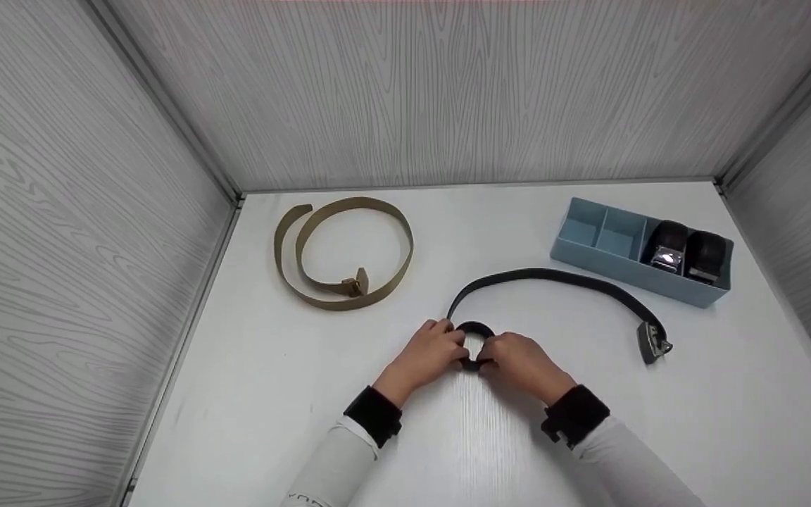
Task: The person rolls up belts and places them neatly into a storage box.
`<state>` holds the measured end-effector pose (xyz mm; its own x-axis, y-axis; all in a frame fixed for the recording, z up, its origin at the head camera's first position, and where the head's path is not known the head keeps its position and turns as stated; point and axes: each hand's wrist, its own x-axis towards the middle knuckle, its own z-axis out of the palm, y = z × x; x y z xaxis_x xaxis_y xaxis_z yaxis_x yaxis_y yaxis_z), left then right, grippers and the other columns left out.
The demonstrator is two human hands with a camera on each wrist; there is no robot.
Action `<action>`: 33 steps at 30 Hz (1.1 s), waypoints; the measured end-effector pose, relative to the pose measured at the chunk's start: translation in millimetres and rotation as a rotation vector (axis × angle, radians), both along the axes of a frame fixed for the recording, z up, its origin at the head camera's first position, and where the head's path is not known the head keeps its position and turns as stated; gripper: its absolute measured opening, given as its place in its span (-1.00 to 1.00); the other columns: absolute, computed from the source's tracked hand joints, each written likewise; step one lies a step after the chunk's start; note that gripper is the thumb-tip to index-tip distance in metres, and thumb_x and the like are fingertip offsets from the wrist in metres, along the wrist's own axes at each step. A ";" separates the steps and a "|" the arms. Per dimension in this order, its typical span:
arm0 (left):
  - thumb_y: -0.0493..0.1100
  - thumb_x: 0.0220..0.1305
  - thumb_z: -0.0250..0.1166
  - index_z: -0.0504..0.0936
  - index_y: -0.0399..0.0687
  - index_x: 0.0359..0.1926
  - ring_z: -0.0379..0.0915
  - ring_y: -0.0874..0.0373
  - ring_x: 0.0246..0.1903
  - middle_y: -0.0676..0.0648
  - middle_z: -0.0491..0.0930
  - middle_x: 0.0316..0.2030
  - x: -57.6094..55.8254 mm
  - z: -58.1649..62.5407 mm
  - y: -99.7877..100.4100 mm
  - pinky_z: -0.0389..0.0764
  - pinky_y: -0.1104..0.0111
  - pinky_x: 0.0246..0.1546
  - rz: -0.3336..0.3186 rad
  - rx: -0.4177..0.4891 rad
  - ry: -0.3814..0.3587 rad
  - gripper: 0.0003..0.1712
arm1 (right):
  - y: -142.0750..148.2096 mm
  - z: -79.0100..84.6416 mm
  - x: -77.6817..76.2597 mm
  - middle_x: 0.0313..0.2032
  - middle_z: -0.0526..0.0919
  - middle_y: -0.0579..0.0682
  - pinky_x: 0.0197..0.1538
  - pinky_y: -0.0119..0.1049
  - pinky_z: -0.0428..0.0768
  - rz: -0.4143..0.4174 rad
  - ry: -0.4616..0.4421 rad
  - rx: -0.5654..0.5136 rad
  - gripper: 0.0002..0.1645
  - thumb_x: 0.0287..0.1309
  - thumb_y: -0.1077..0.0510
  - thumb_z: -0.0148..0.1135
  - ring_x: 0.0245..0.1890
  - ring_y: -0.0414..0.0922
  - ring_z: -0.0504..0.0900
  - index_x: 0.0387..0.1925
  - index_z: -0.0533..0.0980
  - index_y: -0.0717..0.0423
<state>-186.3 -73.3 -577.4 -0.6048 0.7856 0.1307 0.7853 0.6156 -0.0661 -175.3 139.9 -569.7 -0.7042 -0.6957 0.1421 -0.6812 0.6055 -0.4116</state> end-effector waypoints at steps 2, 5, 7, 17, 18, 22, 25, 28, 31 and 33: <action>0.10 0.15 0.35 0.77 0.29 -0.30 0.41 0.11 -0.18 0.13 0.55 -0.30 0.9 0.8 1.1 0.39 0.24 -0.17 0.002 0.013 -0.013 -0.86 | 0.6 0.7 -1.5 -0.54 0.64 -0.13 -0.44 -0.25 0.49 0.018 0.026 0.019 -0.88 -0.10 0.28 0.46 -0.54 -0.18 0.51 -0.56 0.66 0.01; 0.10 0.10 0.40 0.78 0.26 -0.30 0.42 0.11 -0.18 0.14 0.59 -0.29 0.9 2.6 1.9 0.39 0.26 -0.19 -0.005 0.042 -0.030 -0.84 | 3.1 3.8 -5.8 -0.51 0.63 -0.07 -0.44 -0.27 0.47 0.072 0.027 0.034 -0.82 -0.11 0.39 0.40 -0.53 -0.17 0.50 -0.57 0.65 0.05; 0.09 0.09 0.42 0.78 0.23 -0.28 0.43 0.13 -0.14 0.15 0.61 -0.25 -0.2 3.3 1.4 0.40 0.27 -0.17 -0.010 0.053 -0.033 -0.82 | 5.4 5.1 -9.4 -0.50 0.63 -0.05 -0.44 -0.29 0.47 0.114 0.020 0.035 -0.80 -0.10 0.43 0.37 -0.52 -0.17 0.50 -0.56 0.66 0.07; 0.07 0.12 0.38 0.78 0.23 -0.31 0.42 0.10 -0.14 0.15 0.63 -0.26 -1.5 0.6 2.1 0.38 0.25 -0.16 0.004 0.023 0.005 -0.85 | 5.6 7.2 -2.6 -0.44 0.66 -0.05 -0.36 -0.23 0.53 0.034 0.014 0.017 -0.83 -0.07 0.42 0.41 -0.45 -0.14 0.57 -0.47 0.66 0.10; 0.08 0.11 0.38 0.78 0.23 -0.32 0.41 0.10 -0.17 0.14 0.63 -0.27 -0.6 0.3 3.1 0.37 0.25 -0.19 0.010 0.025 0.008 -0.85 | 4.5 7.0 -0.6 -0.43 0.66 -0.05 -0.35 -0.21 0.54 0.017 0.012 0.009 -0.84 -0.05 0.41 0.41 -0.44 -0.12 0.59 -0.46 0.66 0.10; 0.13 0.08 0.38 0.78 0.25 -0.33 0.38 0.08 -0.24 0.14 0.61 -0.32 3.1 -0.9 6.8 0.35 0.26 -0.26 0.027 0.041 0.021 -0.82 | 1.3 3.7 3.2 -0.45 0.66 -0.06 -0.37 -0.19 0.55 -0.030 0.045 -0.009 -0.86 -0.08 0.37 0.43 -0.43 -0.09 0.62 -0.50 0.67 0.08; 0.16 0.07 0.39 0.78 0.25 -0.28 0.39 0.10 -0.21 0.13 0.62 -0.26 3.6 -1.5 6.0 0.37 0.26 -0.23 0.032 0.060 0.001 -0.77 | 1.6 2.4 0.6 -0.45 0.65 -0.05 -0.39 -0.21 0.54 -0.022 0.051 -0.005 -0.86 -0.10 0.36 0.44 -0.47 -0.11 0.60 -0.55 0.66 0.09; 0.13 0.06 0.42 0.77 0.20 -0.21 0.41 0.12 -0.06 0.10 0.61 -0.12 0.4 -1.6 1.6 0.40 0.26 -0.12 0.025 0.073 -0.037 -0.72 | 5.0 3.6 -4.6 -0.41 0.64 -0.05 -0.36 -0.26 0.54 0.027 0.012 -0.003 -0.90 -0.09 0.33 0.46 -0.45 -0.16 0.57 -0.52 0.69 0.10; 0.11 0.09 0.40 0.76 0.17 -0.20 0.38 0.14 0.09 0.10 0.60 -0.06 -3.7 -1.2 -2.3 0.40 0.24 -0.01 0.006 0.052 -0.030 -0.73 | 8.4 4.9 -8.5 -0.38 0.64 -0.05 -0.31 -0.28 0.55 0.062 -0.020 0.001 -0.90 -0.07 0.34 0.45 -0.41 -0.17 0.57 -0.47 0.71 0.11; 0.12 0.12 0.36 0.77 0.19 -0.23 0.38 0.15 0.12 0.13 0.61 -0.10 -4.9 -0.9 -1.9 0.40 0.22 0.02 0.000 0.028 -0.007 -0.76 | 9.5 5.1 -8.8 -0.39 0.65 -0.04 -0.30 -0.26 0.56 0.057 -0.010 0.007 -0.89 -0.07 0.36 0.44 -0.41 -0.15 0.59 -0.47 0.70 0.12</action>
<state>-191.2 -75.2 -578.3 -0.6057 0.7817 0.1485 0.7857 0.6171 -0.0439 -184.1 149.4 -564.6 -0.6649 -0.7355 0.1302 -0.7104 0.5688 -0.4144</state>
